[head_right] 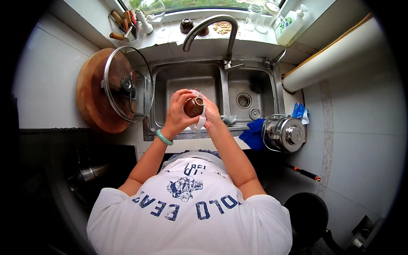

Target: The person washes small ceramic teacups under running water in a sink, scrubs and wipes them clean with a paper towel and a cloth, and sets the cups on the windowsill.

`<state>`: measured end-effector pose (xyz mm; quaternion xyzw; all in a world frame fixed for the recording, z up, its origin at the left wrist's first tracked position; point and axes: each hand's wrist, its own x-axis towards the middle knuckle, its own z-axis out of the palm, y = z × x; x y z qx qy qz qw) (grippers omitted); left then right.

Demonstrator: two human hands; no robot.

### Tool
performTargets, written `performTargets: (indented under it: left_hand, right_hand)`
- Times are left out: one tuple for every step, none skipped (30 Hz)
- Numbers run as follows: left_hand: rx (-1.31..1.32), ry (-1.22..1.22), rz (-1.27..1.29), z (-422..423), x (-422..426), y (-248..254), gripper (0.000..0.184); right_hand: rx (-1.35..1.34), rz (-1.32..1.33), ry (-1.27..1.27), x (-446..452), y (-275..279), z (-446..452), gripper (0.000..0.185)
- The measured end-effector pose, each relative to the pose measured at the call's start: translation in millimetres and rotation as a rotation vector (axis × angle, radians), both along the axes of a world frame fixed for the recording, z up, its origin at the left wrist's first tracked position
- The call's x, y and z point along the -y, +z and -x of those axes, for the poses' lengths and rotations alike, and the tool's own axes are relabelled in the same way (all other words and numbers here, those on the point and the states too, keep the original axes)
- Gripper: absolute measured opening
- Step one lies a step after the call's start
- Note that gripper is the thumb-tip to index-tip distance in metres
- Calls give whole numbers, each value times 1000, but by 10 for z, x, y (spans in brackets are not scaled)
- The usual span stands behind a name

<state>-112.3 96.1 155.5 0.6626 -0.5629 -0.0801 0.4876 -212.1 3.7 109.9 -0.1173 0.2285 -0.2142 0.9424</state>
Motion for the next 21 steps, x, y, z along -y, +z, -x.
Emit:
performTargets:
  left_hand:
    - [13, -25, -76, -10, -11, 39, 61]
    - [27, -50, -150, -19, -20, 74, 64]
    - [30, -48, -150, -18, -26, 110, 64]
    - [20, -51, -162, -11, -27, 142, 67]
    - [11, -56, -174, -6, -28, 158, 71]
    - [12, -56, -173, -7, -33, 116, 71]
    - [9, -62, -192, -10, -40, 27, 77]
    - [7, -71, -211, -15, -41, -38, 82]
    - [10, -75, -210, -20, -43, -69, 82]
    - [45, -50, -188, -20, -51, -91, 87]
    - [81, -26, -166, -19, -60, -107, 92]
    - [82, -31, -168, -8, -67, -85, 92]
    - [-70, 27, -182, 9, -79, -57, 95]
    - [-223, 86, -195, 20, -85, -16, 99]
    - [-416, 124, -316, 9, -91, 33, 93]
    - [-416, 127, -316, -26, -76, -8, 93]
    - [-887, 114, -285, -82, -43, -104, 80]
    - [-1357, 95, -242, -142, -21, -214, 68]
    - [-1637, 29, -302, -225, -28, -290, 48]
    - [-1638, 31, -301, -227, -28, -362, 48]
    - [-1884, 23, -298, -212, -13, -371, 44]
  right_hand:
    - [1, 1, -1, -3, -3, -1, 28]
    - [-61, 38, 0, -6, 0, -8, 28]
    - [-122, 74, 1, -15, 8, -17, 27]
    - [-119, 75, 2, -21, 9, -16, 27]
    - [-155, 111, 24, -19, 3, -2, 26]
    - [-191, 148, 45, -15, -8, 8, 26]
    - [-190, 149, 44, -16, -64, -6, 26]
    - [-315, 331, -11, -17, -153, -35, 25]
    - [-440, 511, -69, -19, -158, -57, 25]
    - [-439, 509, -74, 0, -153, -31, 25]
    - [-667, 961, -116, 35, -139, 22, 27]
    - [-892, 1413, -155, 56, -91, 61, 28]
    - [-942, 1358, -207, 69, -30, 75, 29]
    - [-945, 1357, -207, 94, 11, 105, 29]
    - [-1056, 1326, -241, 136, 46, 146, 26]
    - [-1164, 1294, -273, 189, 59, 182, 24]
    - [-1161, 1297, -270, 272, -7, 225, 24]
    - [-871, 901, -269, 368, -124, 277, 23]
    - [-578, 509, -258, 402, -148, 293, 24]
    - [-578, 508, -256, 405, -173, 303, 24]
    - [-336, 411, -205, 396, -121, 309, 27]
